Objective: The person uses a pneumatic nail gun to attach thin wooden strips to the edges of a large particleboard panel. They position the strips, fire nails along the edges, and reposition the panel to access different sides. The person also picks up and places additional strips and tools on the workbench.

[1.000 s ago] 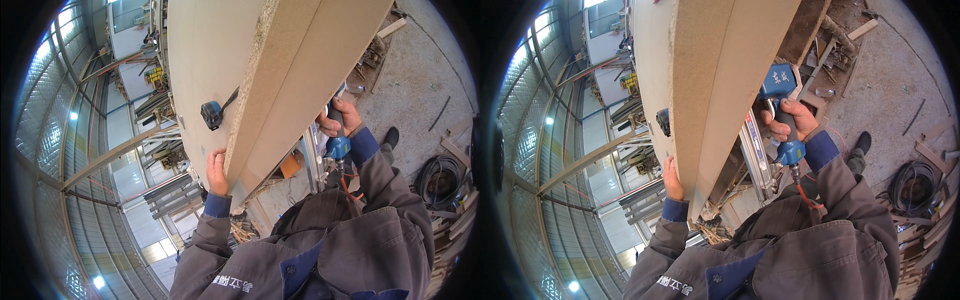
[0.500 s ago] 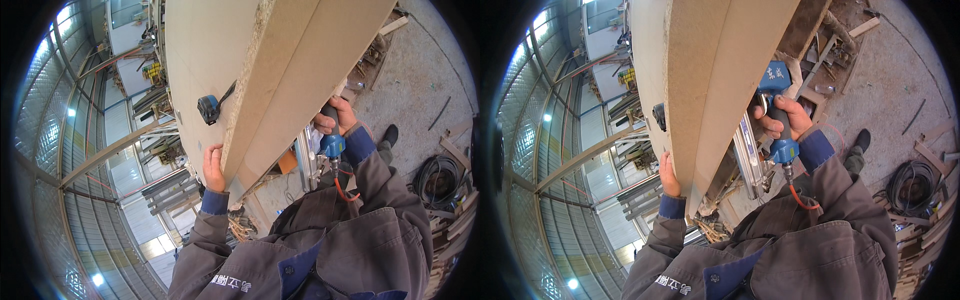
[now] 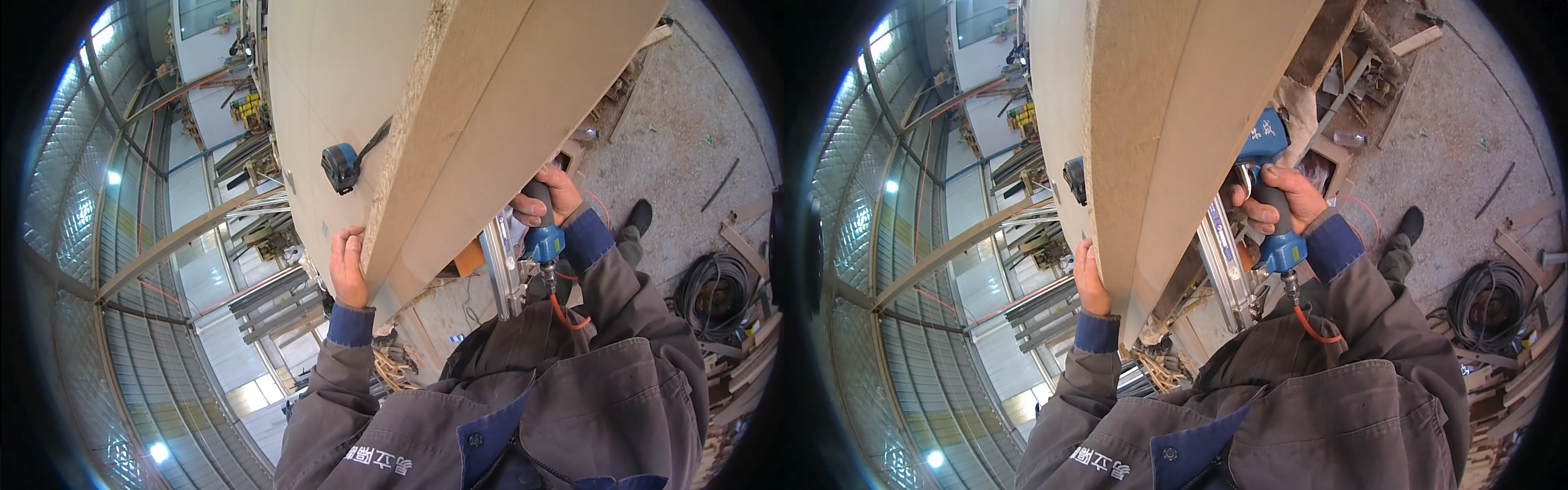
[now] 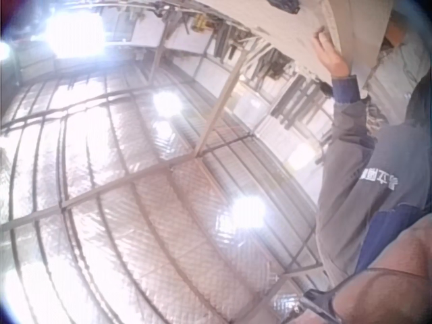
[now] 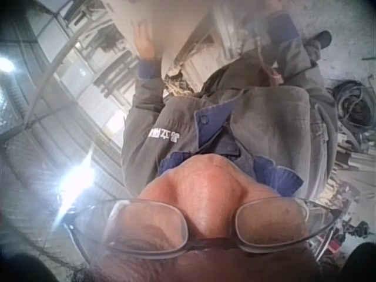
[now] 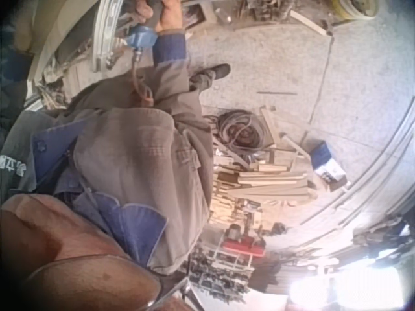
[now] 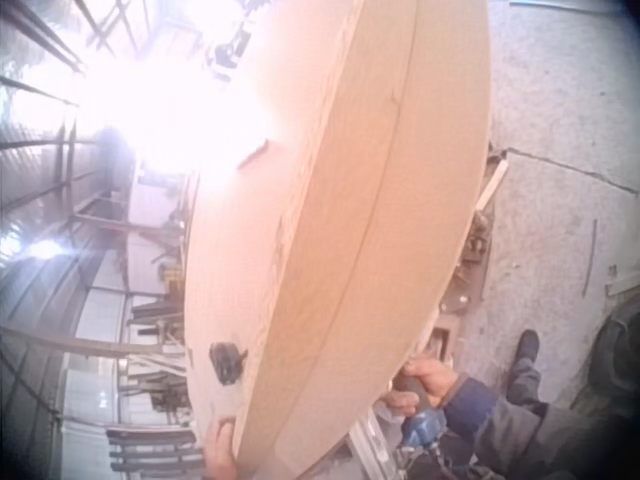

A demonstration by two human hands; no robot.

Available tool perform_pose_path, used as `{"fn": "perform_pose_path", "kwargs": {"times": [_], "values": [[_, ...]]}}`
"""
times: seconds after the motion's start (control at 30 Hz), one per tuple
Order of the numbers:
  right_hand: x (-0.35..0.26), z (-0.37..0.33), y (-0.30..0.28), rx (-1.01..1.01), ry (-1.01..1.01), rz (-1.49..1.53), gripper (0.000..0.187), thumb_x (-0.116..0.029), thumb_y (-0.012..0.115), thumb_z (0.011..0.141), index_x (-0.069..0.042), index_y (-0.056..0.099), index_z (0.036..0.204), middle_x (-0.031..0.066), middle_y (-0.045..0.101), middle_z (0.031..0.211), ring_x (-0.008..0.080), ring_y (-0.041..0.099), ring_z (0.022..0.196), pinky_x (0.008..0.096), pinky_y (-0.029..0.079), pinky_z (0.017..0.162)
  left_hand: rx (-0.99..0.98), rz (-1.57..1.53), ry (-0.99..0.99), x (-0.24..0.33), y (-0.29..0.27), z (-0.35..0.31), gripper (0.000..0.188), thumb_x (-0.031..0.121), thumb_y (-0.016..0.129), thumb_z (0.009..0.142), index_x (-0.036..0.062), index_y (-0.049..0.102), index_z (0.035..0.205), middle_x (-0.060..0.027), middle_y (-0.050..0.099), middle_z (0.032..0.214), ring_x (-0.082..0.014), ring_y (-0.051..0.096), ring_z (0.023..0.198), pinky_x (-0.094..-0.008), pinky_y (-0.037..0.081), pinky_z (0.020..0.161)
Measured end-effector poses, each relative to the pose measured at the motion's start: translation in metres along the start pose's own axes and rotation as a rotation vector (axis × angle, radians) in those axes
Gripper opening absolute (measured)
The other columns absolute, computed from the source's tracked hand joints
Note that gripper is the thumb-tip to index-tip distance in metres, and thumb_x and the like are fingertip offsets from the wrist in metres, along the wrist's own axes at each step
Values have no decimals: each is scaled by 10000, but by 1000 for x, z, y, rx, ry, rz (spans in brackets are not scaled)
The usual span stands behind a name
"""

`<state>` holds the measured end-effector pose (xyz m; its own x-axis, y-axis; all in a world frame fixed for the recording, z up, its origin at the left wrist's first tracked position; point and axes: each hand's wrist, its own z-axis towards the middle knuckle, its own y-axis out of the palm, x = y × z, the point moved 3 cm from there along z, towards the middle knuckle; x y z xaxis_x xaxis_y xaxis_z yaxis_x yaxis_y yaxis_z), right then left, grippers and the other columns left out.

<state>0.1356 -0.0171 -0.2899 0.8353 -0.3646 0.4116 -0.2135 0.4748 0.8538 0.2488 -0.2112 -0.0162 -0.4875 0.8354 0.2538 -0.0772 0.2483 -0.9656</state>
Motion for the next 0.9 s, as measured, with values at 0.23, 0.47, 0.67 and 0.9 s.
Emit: {"fn": "perform_pose_path", "kwargs": {"times": [0.23,0.47,0.67,0.9], "values": [[7,-1,1,45,41,-30,473,-350,593,980,92,557,1145,116,636,839,109,543,556,287,480,508,22,-75,-45,0,2,-1,280,217,488,1018,-12,617,1116,-41,594,993,-124,523,904,-263,425,841],[11,-2,-1,111,77,-27,489,-377,557,994,94,583,1125,74,585,667,124,521,527,279,471,521,29,-47,9,2,2,0,279,212,486,1019,-14,617,1114,-44,593,991,-124,523,903,-265,424,838],[13,-4,-4,53,99,-126,493,-377,551,993,102,587,1106,54,564,626,127,520,525,279,470,526,25,-24,17,3,1,2,277,208,483,1020,-20,614,1106,-54,595,983,-130,531,891,-266,432,830],[15,-8,2,114,80,-165,524,-386,555,994,119,576,1135,64,563,635,135,521,523,281,480,526,58,-24,40,-2,0,-3,296,244,479,1033,-15,609,1097,-54,593,945,-123,528,860,-269,432,804]]}}
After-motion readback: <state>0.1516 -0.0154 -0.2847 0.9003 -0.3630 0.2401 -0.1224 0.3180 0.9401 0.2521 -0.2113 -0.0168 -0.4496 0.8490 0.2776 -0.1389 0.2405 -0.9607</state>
